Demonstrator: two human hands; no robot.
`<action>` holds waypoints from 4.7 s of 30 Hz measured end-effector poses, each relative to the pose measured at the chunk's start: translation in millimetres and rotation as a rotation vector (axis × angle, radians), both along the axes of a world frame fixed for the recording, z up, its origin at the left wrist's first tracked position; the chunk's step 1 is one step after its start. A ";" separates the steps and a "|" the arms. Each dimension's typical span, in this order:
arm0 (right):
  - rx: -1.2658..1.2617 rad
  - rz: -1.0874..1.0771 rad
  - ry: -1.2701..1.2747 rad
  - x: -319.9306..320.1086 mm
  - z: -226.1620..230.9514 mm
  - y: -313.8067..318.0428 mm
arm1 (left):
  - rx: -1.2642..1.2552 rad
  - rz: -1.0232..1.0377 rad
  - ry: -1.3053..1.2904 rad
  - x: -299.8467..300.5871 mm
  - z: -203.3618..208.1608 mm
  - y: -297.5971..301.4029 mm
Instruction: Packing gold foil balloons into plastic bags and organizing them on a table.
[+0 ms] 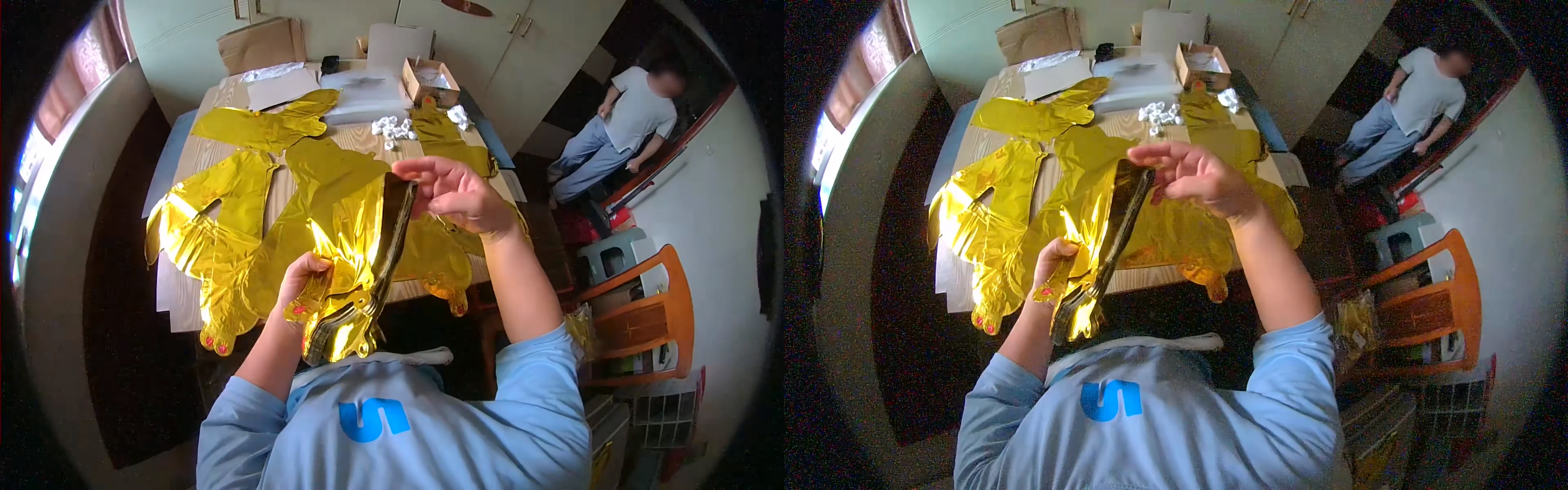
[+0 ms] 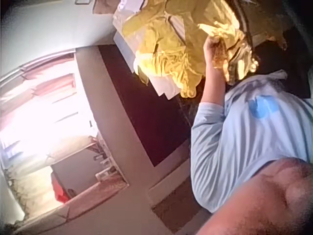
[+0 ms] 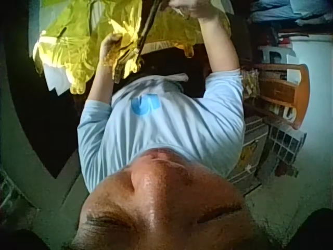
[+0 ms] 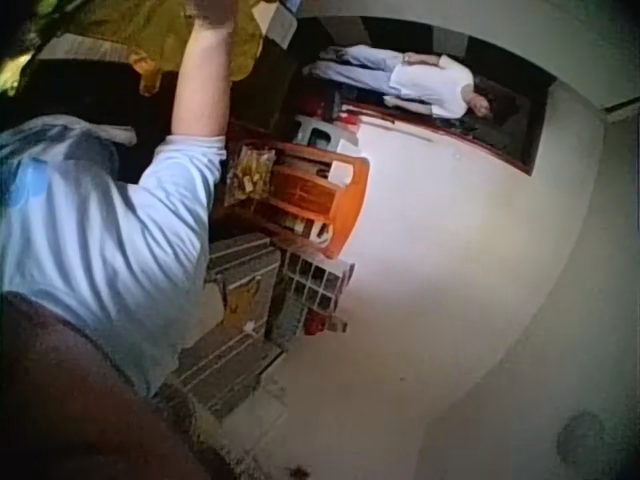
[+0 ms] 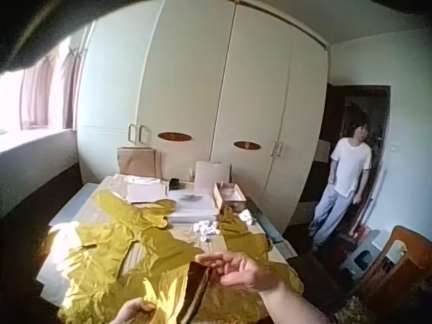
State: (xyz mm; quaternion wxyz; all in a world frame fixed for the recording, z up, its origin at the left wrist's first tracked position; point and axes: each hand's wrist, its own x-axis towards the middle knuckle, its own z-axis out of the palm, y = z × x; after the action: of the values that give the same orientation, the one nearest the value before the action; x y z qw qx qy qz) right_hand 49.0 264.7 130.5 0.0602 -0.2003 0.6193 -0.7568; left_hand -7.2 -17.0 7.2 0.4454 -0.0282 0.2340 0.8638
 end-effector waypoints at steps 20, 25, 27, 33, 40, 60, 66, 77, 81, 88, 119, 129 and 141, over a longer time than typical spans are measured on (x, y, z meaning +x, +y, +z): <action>-0.139 -0.411 -0.698 17.0 -38.0 -15.1 | -0.412 -0.054 0.524 4.1 51.3 10.9; -0.119 -0.490 -0.667 21.3 -42.9 -12.0 | -0.402 -0.073 0.522 1.5 48.1 13.0; -0.064 -0.471 -0.632 19.1 -48.6 -4.8 | -0.388 -0.083 0.515 4.0 54.4 15.6; -0.257 -0.476 -0.571 14.2 -44.4 -14.7 | -0.369 -0.097 0.525 5.7 54.2 15.7; -0.371 -0.472 -0.623 24.9 -47.4 -21.2 | -0.332 -0.020 0.512 10.9 54.0 17.2; 0.103 -0.485 -0.343 7.5 20.8 -0.4 | 0.394 -0.315 -0.073 19.6 22.9 36.2; 0.219 -0.451 -0.227 3.1 69.4 1.1 | -0.023 -0.233 0.252 17.6 18.2 31.9; 0.283 -0.425 0.060 10.9 137.0 -17.9 | -0.590 0.729 1.375 12.5 102.8 63.6; 0.306 -0.441 0.079 10.7 137.0 -20.2 | -0.335 0.479 1.049 -20.7 77.5 82.8; 0.217 -0.481 0.046 4.1 137.4 -1.3 | -0.607 0.848 1.133 -13.2 78.9 56.2; 1.304 -0.329 1.247 97.9 16.6 -102.5 | 0.291 -0.390 -0.024 -37.4 58.1 41.3; 1.288 -0.274 1.294 102.4 -10.2 -121.0 | 0.001 -0.411 0.057 -19.9 64.6 22.2; 0.826 -0.385 -0.253 24.3 100.7 11.0 | -0.527 -0.152 0.692 -11.4 100.0 18.1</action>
State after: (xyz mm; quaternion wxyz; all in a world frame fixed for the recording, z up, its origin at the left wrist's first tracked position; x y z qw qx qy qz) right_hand 73.3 275.7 231.1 0.0686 0.0528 0.8822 -0.4629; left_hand -18.6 1.0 107.1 0.3807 0.1676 0.5830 0.6979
